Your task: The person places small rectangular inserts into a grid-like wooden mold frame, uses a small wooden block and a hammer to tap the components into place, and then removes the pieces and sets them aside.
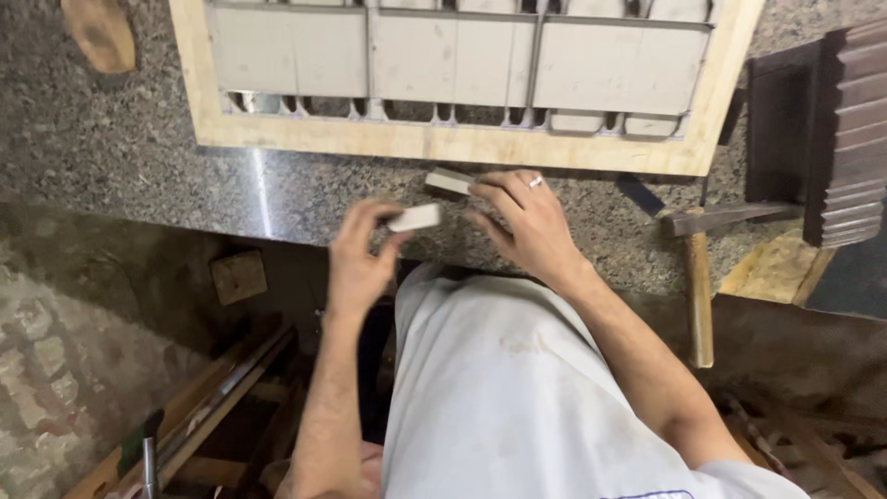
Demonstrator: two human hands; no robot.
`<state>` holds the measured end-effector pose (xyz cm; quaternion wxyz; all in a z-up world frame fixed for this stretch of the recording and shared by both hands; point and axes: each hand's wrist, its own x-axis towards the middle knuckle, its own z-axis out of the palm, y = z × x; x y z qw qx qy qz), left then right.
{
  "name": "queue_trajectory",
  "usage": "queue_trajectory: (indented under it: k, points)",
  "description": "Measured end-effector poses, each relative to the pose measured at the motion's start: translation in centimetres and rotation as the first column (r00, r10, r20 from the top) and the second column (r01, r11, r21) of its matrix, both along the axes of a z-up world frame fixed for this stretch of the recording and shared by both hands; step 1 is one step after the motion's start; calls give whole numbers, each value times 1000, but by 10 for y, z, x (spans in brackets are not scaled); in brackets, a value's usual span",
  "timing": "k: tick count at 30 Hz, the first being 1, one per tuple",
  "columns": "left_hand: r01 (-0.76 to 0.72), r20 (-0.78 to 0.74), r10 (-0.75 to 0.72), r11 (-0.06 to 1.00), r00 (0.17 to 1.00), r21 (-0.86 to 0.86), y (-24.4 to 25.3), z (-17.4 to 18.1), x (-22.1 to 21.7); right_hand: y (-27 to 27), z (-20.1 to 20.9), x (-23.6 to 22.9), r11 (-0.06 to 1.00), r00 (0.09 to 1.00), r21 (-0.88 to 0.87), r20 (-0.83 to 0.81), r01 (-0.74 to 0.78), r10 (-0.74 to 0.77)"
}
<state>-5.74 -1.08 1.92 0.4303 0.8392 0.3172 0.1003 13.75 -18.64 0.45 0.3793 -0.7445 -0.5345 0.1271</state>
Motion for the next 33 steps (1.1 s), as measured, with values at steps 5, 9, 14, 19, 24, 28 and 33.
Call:
queue_trajectory:
  k: [5,9,14,19,24,28,33]
  points:
    - [115,-38,-110,979,993,168,65,-18,-26,38,-20,-20,990,958,-124,287,62,-24]
    - [248,23,-260,942,965,224,95,-29,-22,54,-31,-38,935,956,-208,110,288,-270]
    - [302,60,-309,948,949,105,86,-27,-11,58,-23,-66,776,799,-433,-181,459,-574]
    - [223,61,-239,747,969,-627,51,-24,22,75,9,-96,750,720,-310,-229,584,-655]
    - [257,115,-253,653,961,-712,63,-25,43,78,49,-101,860,753,-218,-416,461,-510]
    - [379,74,-487,564,870,-734,89,-33,53,72,56,-84,903,904,-154,225,402,-364]
    - [468,13,-674,499,738,-730,92,-30,77,58,42,-67,974,893,-57,415,217,-175]
